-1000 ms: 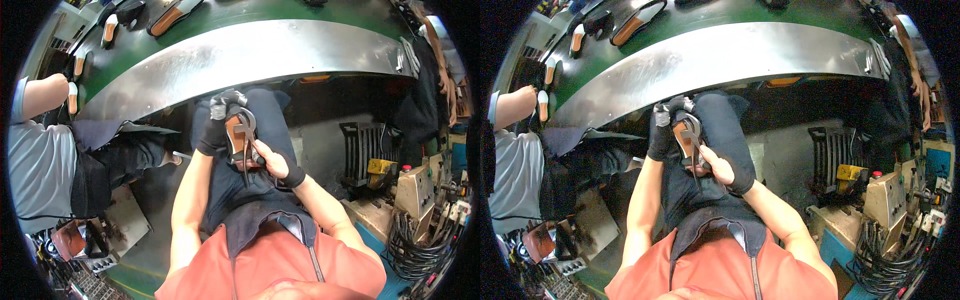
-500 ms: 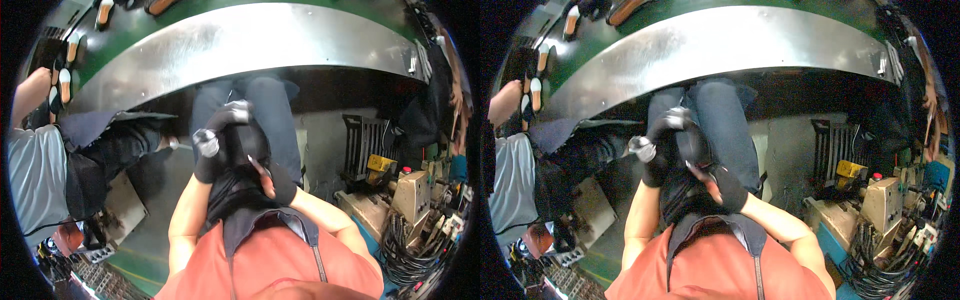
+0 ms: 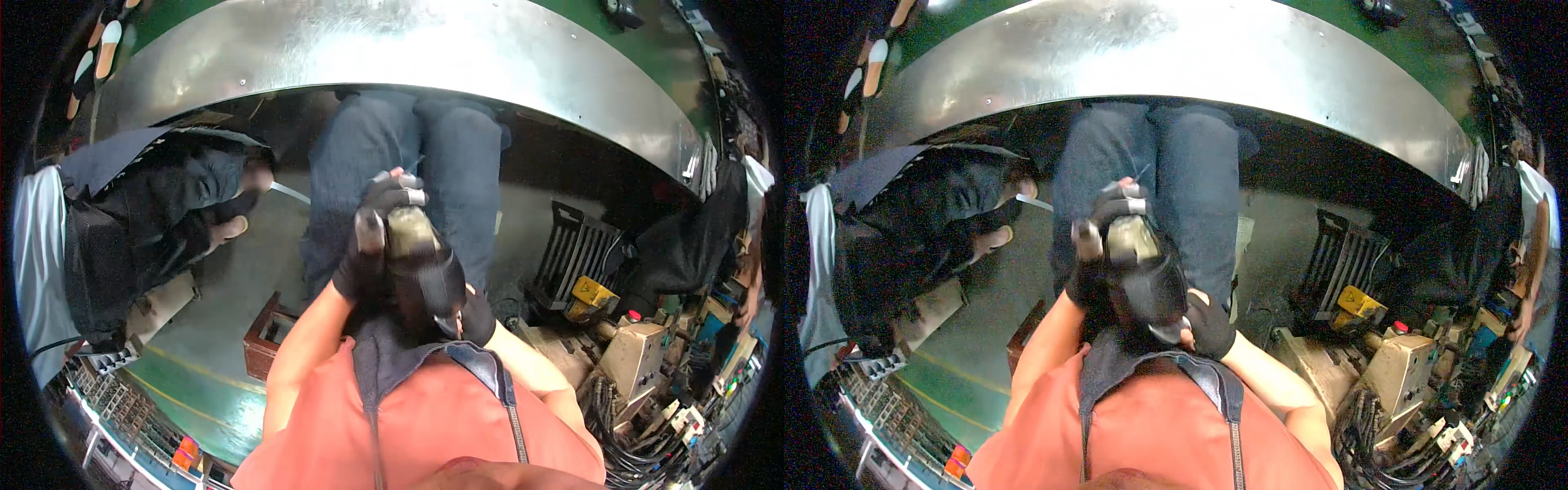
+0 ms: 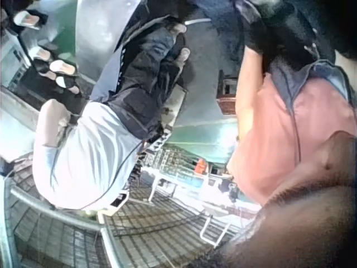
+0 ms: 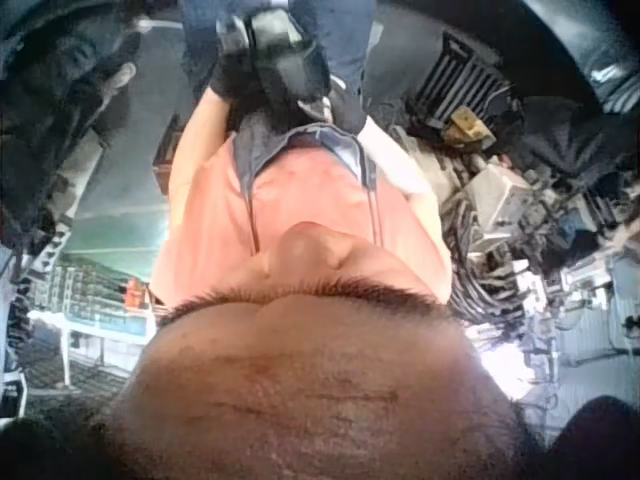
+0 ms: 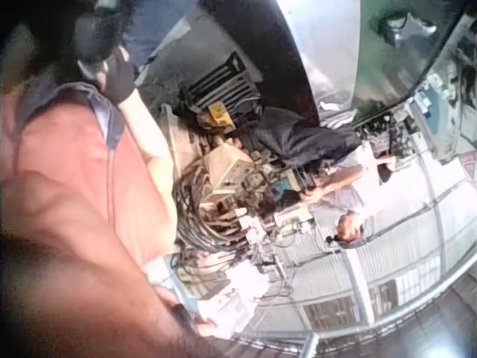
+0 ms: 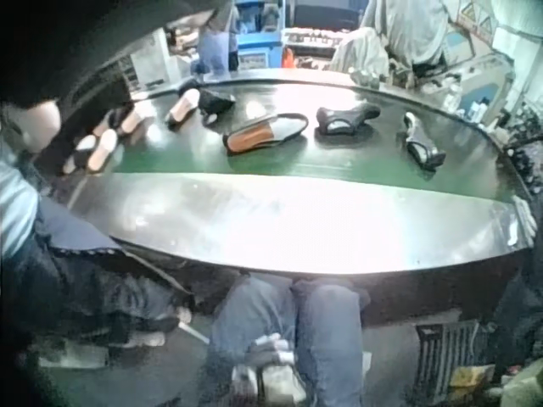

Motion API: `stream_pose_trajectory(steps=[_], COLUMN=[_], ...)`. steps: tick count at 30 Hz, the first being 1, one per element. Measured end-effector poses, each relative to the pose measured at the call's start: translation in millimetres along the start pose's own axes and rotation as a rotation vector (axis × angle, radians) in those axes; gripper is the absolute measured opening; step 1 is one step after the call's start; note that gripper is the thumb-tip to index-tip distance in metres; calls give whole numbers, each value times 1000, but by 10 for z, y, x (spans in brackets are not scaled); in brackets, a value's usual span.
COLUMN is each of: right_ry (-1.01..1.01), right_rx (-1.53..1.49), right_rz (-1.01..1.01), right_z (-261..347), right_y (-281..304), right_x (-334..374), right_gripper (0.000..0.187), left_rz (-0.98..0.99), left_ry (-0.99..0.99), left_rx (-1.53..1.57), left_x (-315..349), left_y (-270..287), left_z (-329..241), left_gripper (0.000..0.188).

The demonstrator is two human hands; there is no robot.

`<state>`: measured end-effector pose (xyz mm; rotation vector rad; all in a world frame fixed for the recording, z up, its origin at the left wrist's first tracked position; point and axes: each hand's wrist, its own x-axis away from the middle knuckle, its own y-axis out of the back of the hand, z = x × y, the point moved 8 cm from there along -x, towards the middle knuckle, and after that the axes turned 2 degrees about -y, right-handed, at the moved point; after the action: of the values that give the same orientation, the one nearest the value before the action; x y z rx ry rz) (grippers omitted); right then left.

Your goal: The person repeatedly picks up black shoes from a conveyor belt, places them on their lap, and uses a curved metal tool to scrape and trim the white sole edges. After each shoe, they return it to the belt and continue the process with the next shoe.

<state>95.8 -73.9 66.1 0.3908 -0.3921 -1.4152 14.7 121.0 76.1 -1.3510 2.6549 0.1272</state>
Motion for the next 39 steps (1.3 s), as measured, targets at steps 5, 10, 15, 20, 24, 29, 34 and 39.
stream_pose_trajectory(steps=[5, 10, 15, 20, 24, 29, 34, 39], right_ry=[-36, -729, -781, -425, -430, -275, -900, -474], right_rx=[71, -521, -698, -279, 291, 616, -623, 259], right_rz=[2, -115, -63, 134, 506, 291, 568, 578], right_z=[578, 327, -570, -446, -291, -6, -632, -255], right_y=[517, 887, 699, 1157, 1168, 1181, 971, 1613], right_x=[-485, -779, -816, -939, -1040, -1089, -364, -731], right_gripper=[38, 50, 52, 46, 44, 41, 43, 35], left_rz=[121, 24, -59, -115, 124, 408, 67, 44], left_ry=[265, 344, 473, 287, 313, 371, 216, 125], left_rx=[229, -1, -25, -329, -370, -17, -241, -695], left_x=[-189, -371, -38, 420, 541, 243, -137, -169], left_y=[160, 19, -165, -153, -233, -258, -491, -506], left_z=[188, 234, 262, 434, 325, -36, 414, 377], left_gripper=[56, 47, 44, 50, 55, 48, 60, 69])
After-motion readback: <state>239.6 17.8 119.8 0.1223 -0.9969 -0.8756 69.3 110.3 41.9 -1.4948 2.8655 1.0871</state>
